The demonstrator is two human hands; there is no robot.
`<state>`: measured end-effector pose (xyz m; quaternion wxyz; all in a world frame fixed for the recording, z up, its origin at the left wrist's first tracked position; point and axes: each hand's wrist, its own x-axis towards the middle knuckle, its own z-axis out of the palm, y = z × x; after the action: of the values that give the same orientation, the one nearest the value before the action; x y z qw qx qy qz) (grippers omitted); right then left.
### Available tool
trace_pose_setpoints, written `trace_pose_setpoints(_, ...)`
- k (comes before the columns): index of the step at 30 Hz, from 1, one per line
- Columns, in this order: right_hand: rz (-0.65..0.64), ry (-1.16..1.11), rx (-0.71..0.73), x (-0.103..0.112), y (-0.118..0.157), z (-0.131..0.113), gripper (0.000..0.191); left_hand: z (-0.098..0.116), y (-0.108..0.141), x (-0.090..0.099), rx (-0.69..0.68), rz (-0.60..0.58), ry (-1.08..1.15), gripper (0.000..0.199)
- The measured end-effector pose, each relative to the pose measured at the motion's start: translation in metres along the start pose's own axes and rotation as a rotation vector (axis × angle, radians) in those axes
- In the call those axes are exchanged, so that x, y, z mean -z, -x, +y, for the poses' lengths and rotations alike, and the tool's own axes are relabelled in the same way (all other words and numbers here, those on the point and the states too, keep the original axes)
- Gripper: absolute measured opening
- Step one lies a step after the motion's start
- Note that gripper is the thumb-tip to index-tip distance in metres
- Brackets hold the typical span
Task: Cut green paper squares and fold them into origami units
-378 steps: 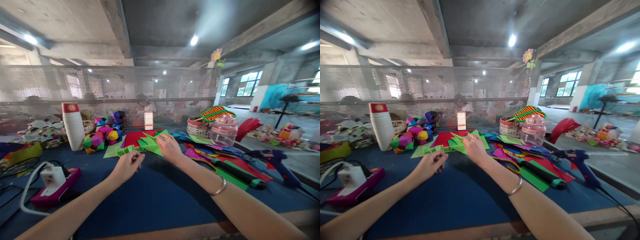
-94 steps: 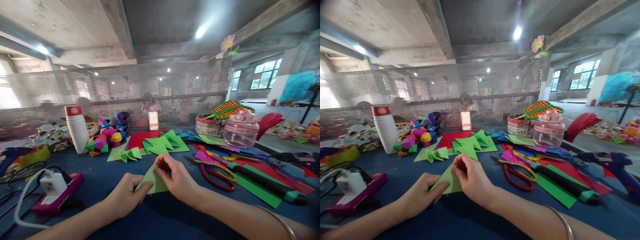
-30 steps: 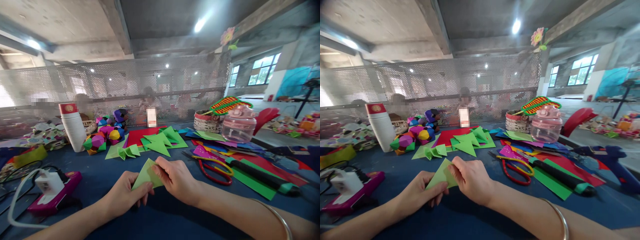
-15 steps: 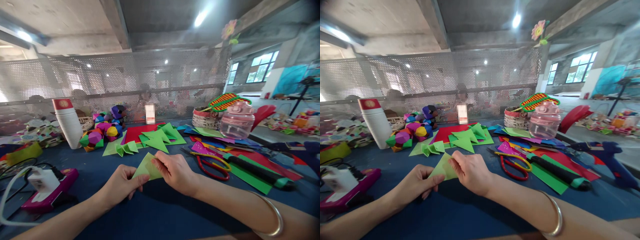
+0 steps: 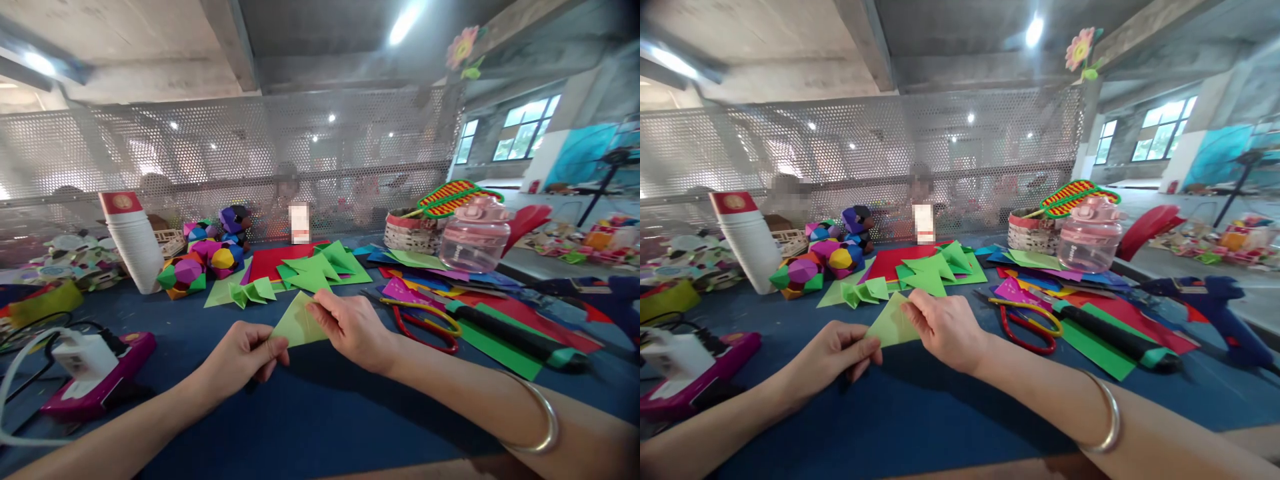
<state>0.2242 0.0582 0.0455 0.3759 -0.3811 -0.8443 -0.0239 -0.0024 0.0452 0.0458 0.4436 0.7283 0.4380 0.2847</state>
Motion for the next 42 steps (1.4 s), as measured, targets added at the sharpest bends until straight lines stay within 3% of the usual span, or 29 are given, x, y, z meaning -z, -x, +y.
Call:
trace_pose_setpoints(13,-0.006,-0.055,-0.058,0.001,-0.004,0.006,0.028,-0.006,0.003,0.004,-0.026,0.058,-0.071,0.071)
trace_pose_setpoints(24,-0.04,-0.206,-0.114,0.003,-0.007,0.005,0.032,-0.004,0.008,0.005,-0.111,0.002,-0.003,0.073)
trace_pose_setpoints(32,0.079,-0.434,-0.365,0.005,-0.016,0.027,0.04,-0.01,0.003,0.014,-0.196,0.166,0.047,0.063)
trace_pose_setpoints(35,-0.044,-0.647,-0.463,-0.001,-0.014,0.014,0.042,-0.009,-0.004,0.016,-0.262,0.237,0.068,0.036)
trace_pose_setpoints(37,-0.192,-0.804,-0.529,-0.005,-0.01,-0.001,0.043,-0.007,-0.005,0.016,-0.346,0.251,0.047,0.044)
trace_pose_setpoints(39,-0.347,-0.934,-0.579,-0.007,-0.006,-0.015,0.042,-0.005,-0.004,0.015,-0.458,0.22,-0.016,0.054)
trace_pose_setpoints(42,-0.521,-1.083,-0.624,-0.007,-0.001,-0.03,0.045,-0.001,0.002,0.013,-0.553,0.108,-0.111,0.035)
